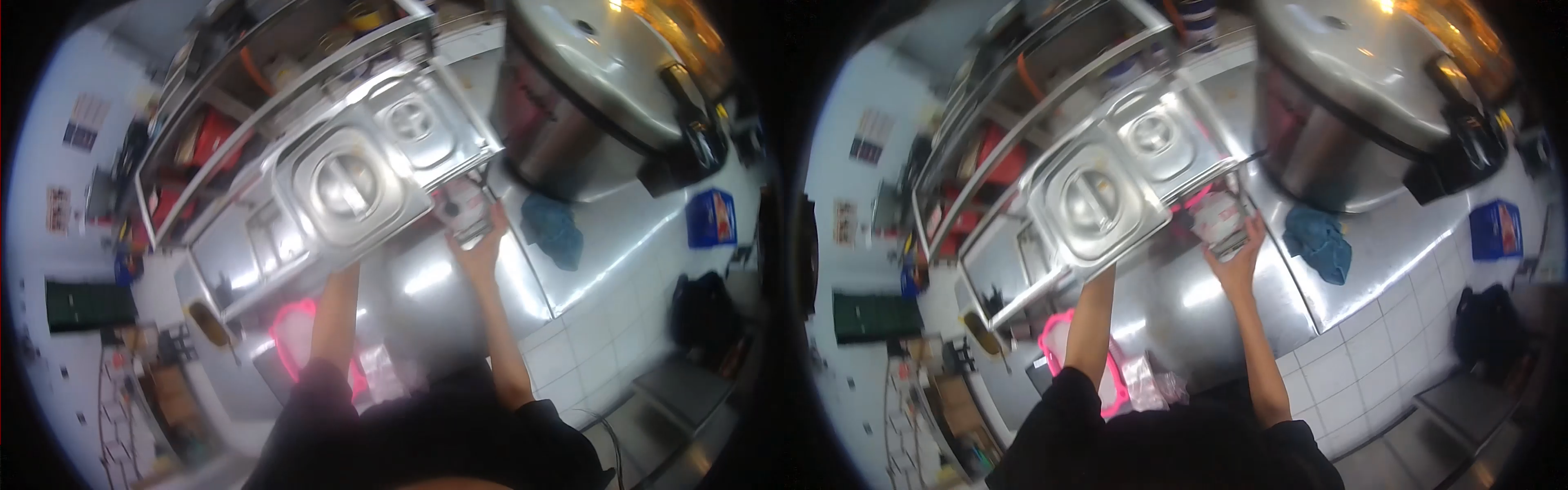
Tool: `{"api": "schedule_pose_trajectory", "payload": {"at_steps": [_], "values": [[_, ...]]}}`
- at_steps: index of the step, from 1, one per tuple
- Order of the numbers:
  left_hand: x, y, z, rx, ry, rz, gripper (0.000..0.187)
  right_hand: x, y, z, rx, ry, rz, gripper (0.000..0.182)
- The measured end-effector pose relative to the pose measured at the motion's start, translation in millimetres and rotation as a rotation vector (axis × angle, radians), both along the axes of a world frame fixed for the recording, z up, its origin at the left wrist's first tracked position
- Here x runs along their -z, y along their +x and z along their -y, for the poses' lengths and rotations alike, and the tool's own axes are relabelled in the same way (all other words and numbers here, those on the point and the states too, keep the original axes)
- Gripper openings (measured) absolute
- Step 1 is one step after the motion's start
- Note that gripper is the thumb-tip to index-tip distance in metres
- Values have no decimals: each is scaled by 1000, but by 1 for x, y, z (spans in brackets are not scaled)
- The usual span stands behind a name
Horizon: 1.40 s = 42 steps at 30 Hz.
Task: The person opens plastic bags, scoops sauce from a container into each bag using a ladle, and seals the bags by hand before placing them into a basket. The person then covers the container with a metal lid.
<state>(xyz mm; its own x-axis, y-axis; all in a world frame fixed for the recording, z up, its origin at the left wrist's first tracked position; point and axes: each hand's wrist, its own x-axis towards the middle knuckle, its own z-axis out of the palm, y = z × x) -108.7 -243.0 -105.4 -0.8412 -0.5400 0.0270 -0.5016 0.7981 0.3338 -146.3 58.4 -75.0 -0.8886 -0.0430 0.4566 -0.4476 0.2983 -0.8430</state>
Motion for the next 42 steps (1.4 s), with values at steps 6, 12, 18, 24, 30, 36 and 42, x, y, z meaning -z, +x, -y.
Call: {"api": "schedule_pose_trajectory", "payload": {"at_steps": [6, 12, 18, 24, 30, 36, 42], "values": [[-48, 96, -55, -38, 6, -72, 41, -21, 55, -4, 37, -73, 41, 81], [-104, 322, -89, -636, 54, -441, 22, -26, 144, -10, -684, 159, 481, 65], [-49, 442, -94, -801, -124, 335, 19, -32, 197, 8, -1031, 248, 723, 65], [-77, 415, -115, -860, 176, -117, 22, -33, 163, 5, -795, 165, 608, 61], [-106, 354, -103, -670, 322, -251, 25, -34, 145, -32, -654, 237, 659, 55], [-92, 285, -84, -588, 451, -391, 25, -21, 153, -57, -588, 152, 680, 53], [-23, 217, 43, -228, 84, -477, 37, -17, 163, -71, -554, 72, 769, 55]]}}
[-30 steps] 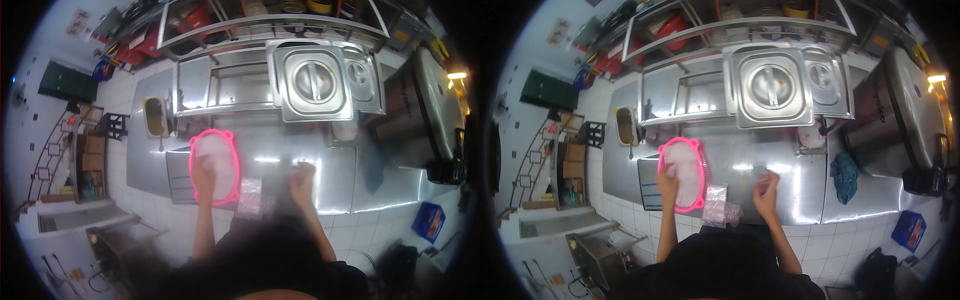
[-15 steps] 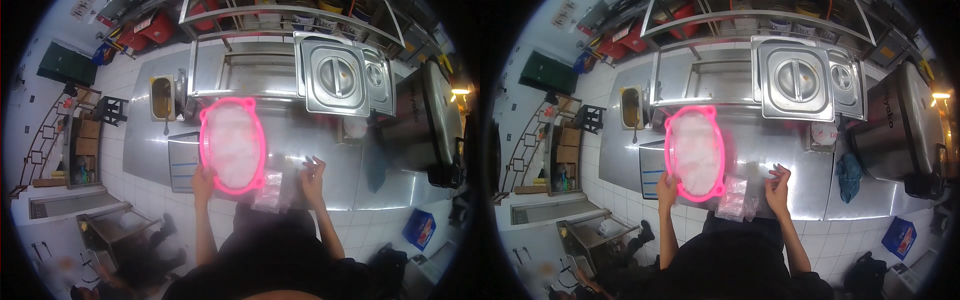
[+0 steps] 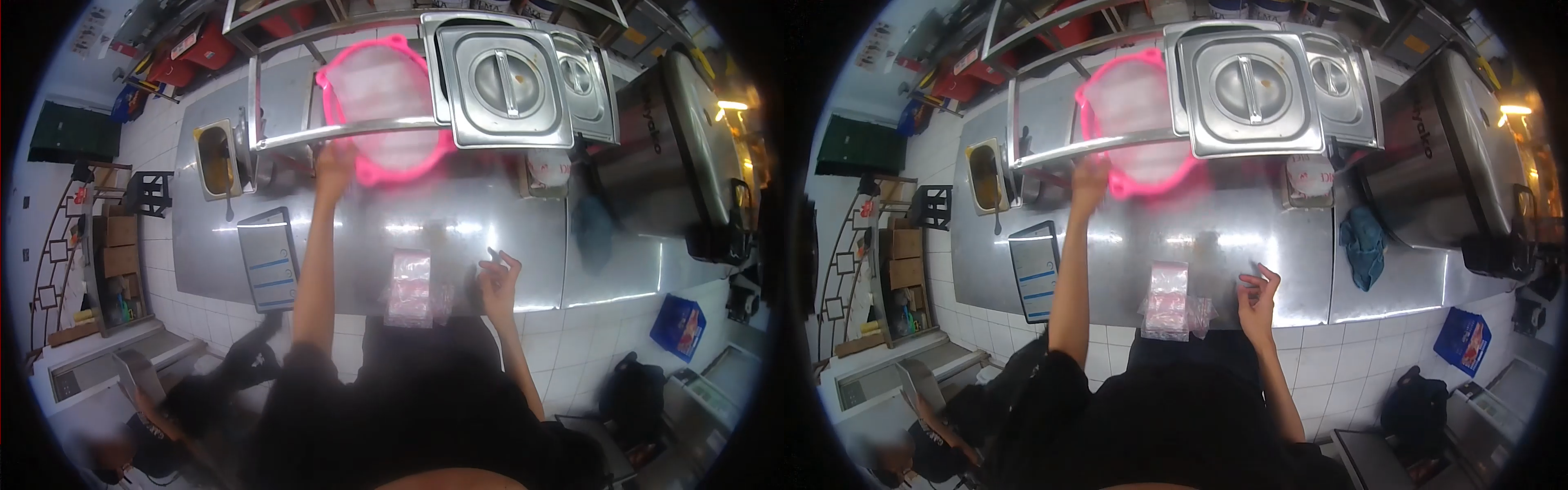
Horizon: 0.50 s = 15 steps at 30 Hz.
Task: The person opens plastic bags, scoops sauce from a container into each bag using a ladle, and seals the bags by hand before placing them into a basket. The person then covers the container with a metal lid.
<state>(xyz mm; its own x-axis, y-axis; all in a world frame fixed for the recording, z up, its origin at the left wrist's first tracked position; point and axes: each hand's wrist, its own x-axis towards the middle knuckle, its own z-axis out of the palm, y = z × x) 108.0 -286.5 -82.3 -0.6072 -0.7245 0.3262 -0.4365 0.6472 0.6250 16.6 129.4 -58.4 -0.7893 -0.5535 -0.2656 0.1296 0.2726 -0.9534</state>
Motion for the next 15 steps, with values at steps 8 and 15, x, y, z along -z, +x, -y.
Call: {"api": "schedule_pose_trajectory", "payload": {"at_steps": [8, 15], "values": [[-33, -103, 68, -204, 96, 9, 54, -17, 20, 10, -244, -3, -31, 63], [-13, -102, 80, -215, 74, 84, 44, -63, 59, 58, -1136, 323, -795, 72]]}}
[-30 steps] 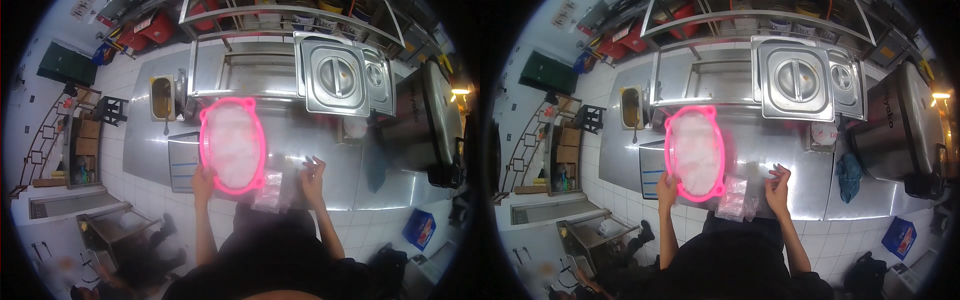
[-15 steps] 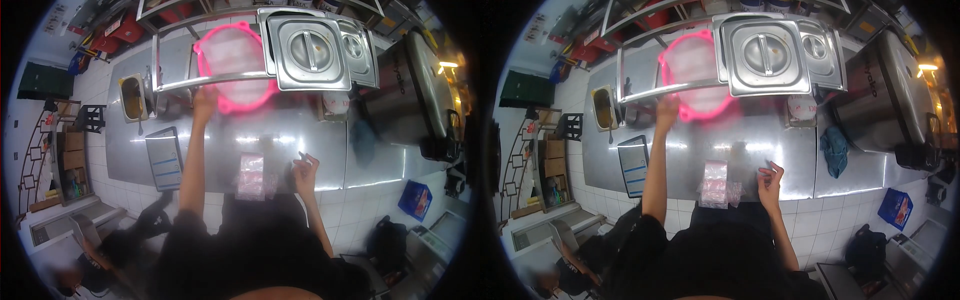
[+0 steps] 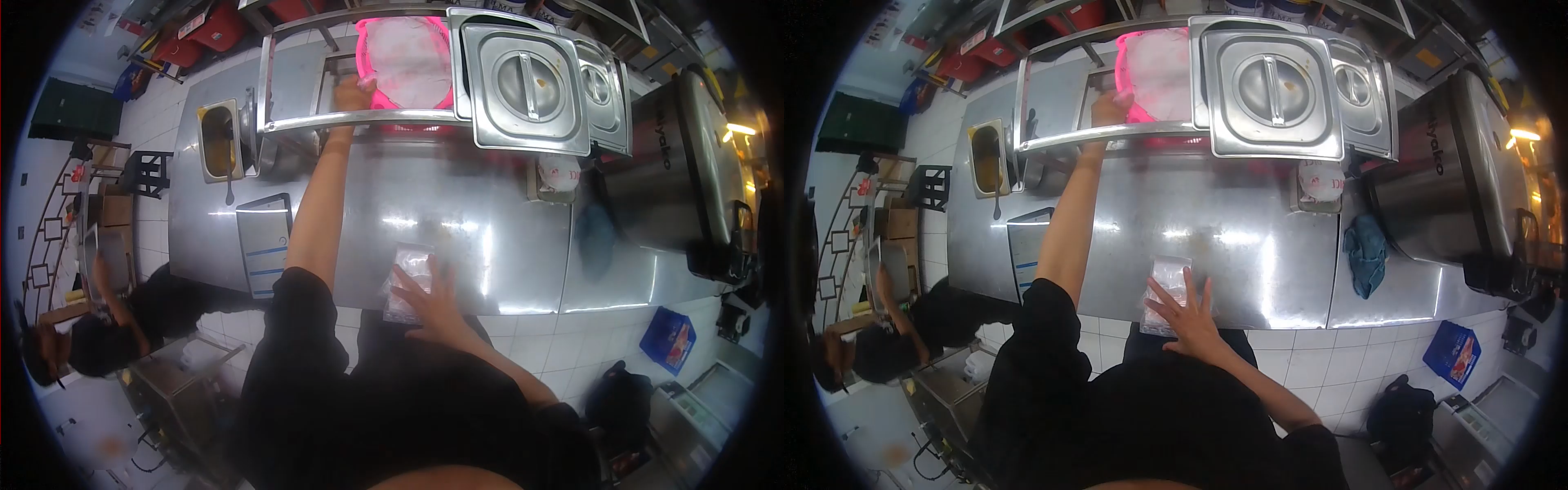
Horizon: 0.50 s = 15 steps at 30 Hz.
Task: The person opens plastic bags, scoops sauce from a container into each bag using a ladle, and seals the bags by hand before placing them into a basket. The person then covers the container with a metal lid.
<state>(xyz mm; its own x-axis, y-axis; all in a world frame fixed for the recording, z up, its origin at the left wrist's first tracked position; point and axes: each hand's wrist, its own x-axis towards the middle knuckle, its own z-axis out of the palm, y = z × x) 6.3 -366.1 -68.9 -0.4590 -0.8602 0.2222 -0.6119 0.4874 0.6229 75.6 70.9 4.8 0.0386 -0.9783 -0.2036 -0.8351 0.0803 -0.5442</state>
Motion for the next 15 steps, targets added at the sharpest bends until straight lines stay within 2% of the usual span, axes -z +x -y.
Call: {"api": "schedule_pose_trajectory", "payload": {"at_steps": [1, 2, 3, 4, 5, 7, 10, 12, 14, 15], "values": [[-1, 1, 2, 4, -25, 17, 40, 12, 3, -1, -7, -2, -4, 72], [-3, 3, 4, -3, -29, 12, 40, 34, 7, -3, -15, -77, -144, 67], [-9, 6, 3, -12, 109, -58, 36, 47, 8, -4, -23, -154, -285, 64], [-18, 9, 1, -21, 244, -130, 33, 50, 4, -4, -31, -162, -292, 64], [-24, 14, -2, -26, 240, -133, 33, 52, 0, -6, -60, -152, -207, 61], [-32, 23, -9, 160, 61, -129, 35, 59, -8, -9, -93, -140, -118, 60], [-31, 20, -23, 108, 118, -86, 38, 68, -23, -1, -83, -212, 12, 53], [-34, 18, -31, 71, 136, -98, 38, 65, -40, 19, 107, -526, 183, 44], [-44, 18, -37, 70, 181, -35, 39, 54, -62, 53, 184, -683, -54, 40], [-48, 20, -38, 68, 204, -1, 39, 54, -61, 57, 177, -686, -49, 40]]}}
